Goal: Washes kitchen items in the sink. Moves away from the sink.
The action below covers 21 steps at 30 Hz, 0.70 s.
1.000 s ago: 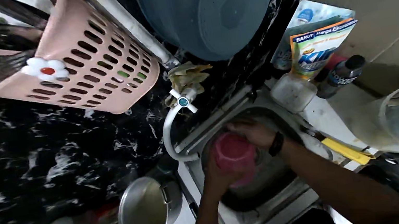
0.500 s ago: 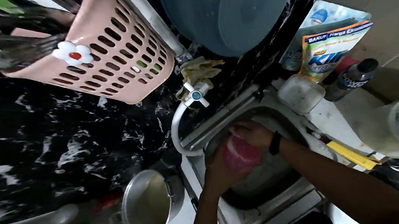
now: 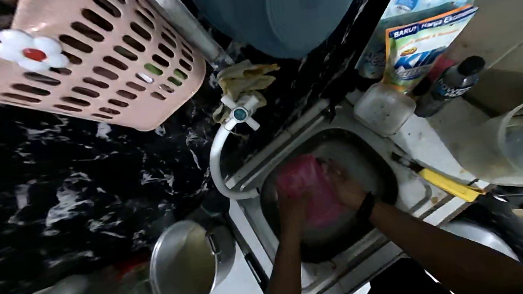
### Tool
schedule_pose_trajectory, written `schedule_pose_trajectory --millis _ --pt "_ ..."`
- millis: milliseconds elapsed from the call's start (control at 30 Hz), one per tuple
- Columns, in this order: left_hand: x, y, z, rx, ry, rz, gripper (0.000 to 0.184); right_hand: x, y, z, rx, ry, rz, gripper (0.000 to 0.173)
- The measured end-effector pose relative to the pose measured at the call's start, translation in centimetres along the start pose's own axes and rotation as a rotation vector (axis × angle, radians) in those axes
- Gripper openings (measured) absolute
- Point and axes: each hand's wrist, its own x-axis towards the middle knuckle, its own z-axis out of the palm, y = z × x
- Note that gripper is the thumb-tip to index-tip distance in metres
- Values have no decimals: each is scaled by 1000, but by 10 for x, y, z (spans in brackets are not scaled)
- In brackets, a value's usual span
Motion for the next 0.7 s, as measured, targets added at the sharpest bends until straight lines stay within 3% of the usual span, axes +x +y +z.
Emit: schedule_pose_trajectory --millis 67,133,233,300,333,433,500,533,600,667,700 --pt "2 4 7 -25 6 -2 92 1 -8 -8 -28 52 -79 52" --pt "5 6 12 -150 104 21 87 -3 -1 -6 -66 88 -324 45" --pt "13 13 28 -406 189 100 83 -6 12 6 -354 104 -588 52" --pt "11 16 36 -455 188 74 83 -4 7 6 -474 182 -518 49" --pt "11 16 37 -460 177 48 81 -2 -7 1 -422 191 -375 45" --pt "-3 18 31 -480 96 -17 66 12 -24 -28 -80 42 -8 40" --pt "-13 17 28 -444 42 4 59 10 -16 -34 220 -52 125 37" --pt "-11 15 25 -368 37 61 60 9 -13 -34 363 -73 156 37" --pt "3 4 15 -137 108 299 57 7 -8 -31 405 -55 157 38" --pt "24 -6 7 25 178 492 46 5 -7 -26 201 19 60 41" --pt "26 -3 5 52 168 469 45 4 -6 -20 71 50 -38 42"
